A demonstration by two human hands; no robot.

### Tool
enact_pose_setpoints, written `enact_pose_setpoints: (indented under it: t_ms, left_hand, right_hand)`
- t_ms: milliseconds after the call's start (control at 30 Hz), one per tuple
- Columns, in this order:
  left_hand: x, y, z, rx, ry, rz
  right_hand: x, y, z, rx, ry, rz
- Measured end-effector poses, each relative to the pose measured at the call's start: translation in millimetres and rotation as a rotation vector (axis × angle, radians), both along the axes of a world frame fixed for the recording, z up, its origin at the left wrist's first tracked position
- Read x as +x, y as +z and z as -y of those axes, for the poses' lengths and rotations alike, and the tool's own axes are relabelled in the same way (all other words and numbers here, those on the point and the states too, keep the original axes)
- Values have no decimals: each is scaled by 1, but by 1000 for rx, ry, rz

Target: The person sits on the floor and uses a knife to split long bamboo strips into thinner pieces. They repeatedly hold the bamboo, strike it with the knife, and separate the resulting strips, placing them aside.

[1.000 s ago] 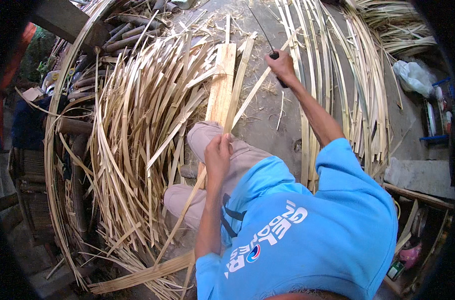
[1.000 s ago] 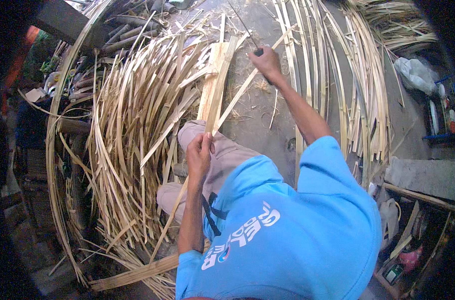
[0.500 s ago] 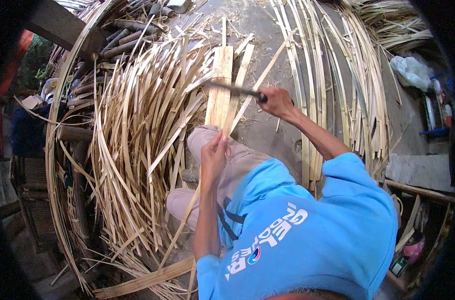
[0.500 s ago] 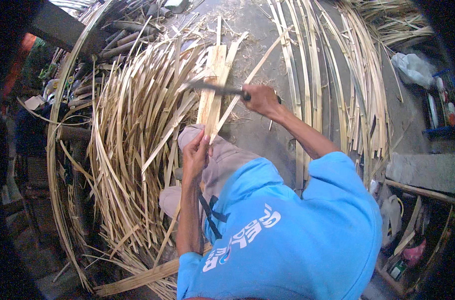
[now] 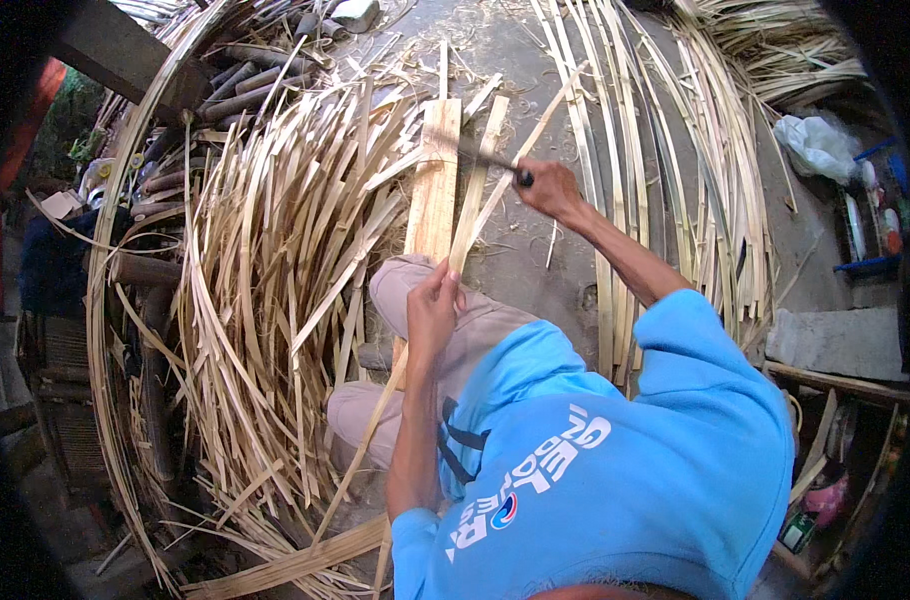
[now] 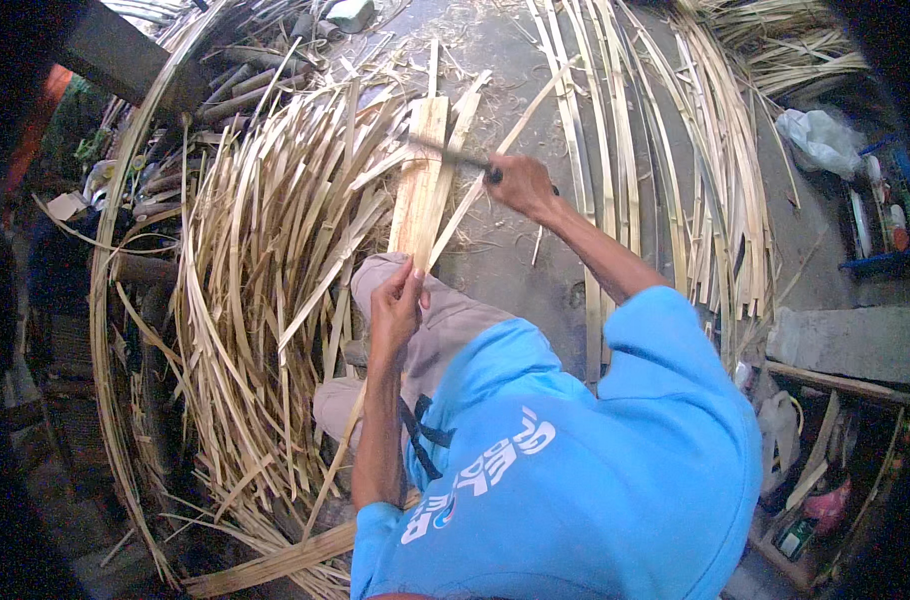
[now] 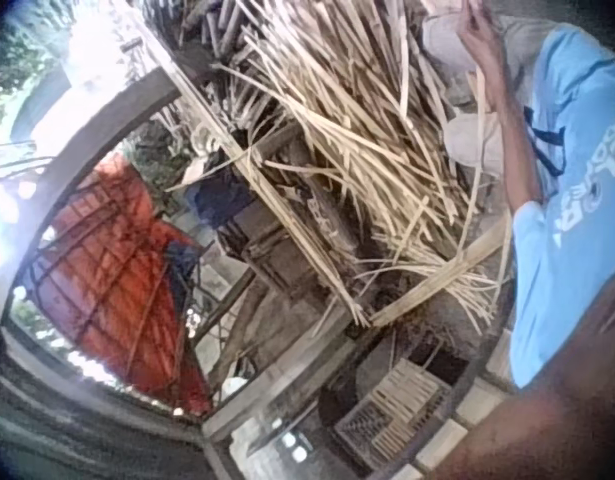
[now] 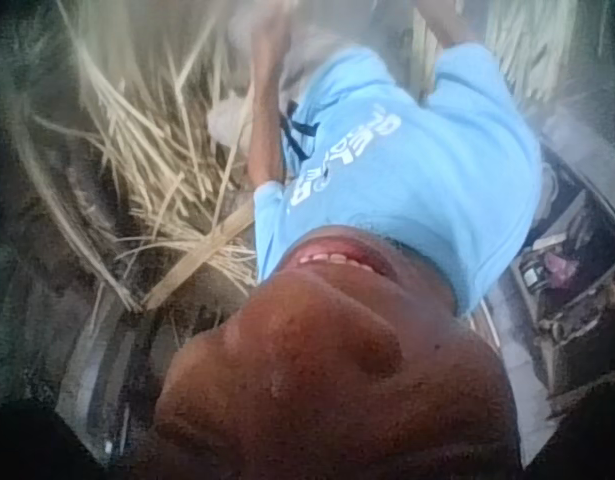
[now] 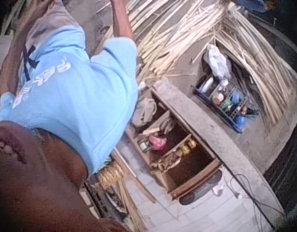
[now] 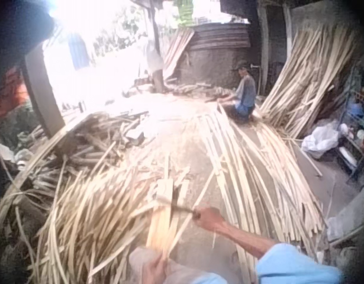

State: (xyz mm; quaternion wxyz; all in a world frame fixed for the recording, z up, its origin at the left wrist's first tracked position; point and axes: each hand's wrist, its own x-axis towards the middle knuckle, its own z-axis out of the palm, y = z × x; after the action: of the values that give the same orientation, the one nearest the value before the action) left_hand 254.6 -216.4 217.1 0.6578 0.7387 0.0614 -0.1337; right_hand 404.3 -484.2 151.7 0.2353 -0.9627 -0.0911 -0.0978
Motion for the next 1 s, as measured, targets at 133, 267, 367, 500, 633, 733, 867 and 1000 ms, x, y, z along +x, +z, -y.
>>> enact_pose_setpoints:
  t_ms: [133,267,367,500,633,733,867,1000]
  left_hand:
    - [-10,-8,-7,20,-8,-52]
    - [-10,-13,-1,18,34,-2]
    - [-11,-22,-1,169,103,128]
    - [-19,-14,5,374,157,195]
    - [-32,4,10,355,128,180]
    - [-23,-7,2,247,177,125]
    - [-13,-20,4,94,119,9]
    - [3,-21,13,-52,43,-43]
  right_hand:
    - [32,-23,54,52,-189,-134]
    - [48,4,72,76,-439,-222]
    - [10,31,30,92,-182,-173]
    - [-6,20,-1,-128,32,-156]
    - [81,-35,113,21,-427,-255]
    - [66,-22,97,176,-408,-418]
    - [-5,-95,54,344,-649,-304]
    - [-97,-170,26,333,-830,-547]
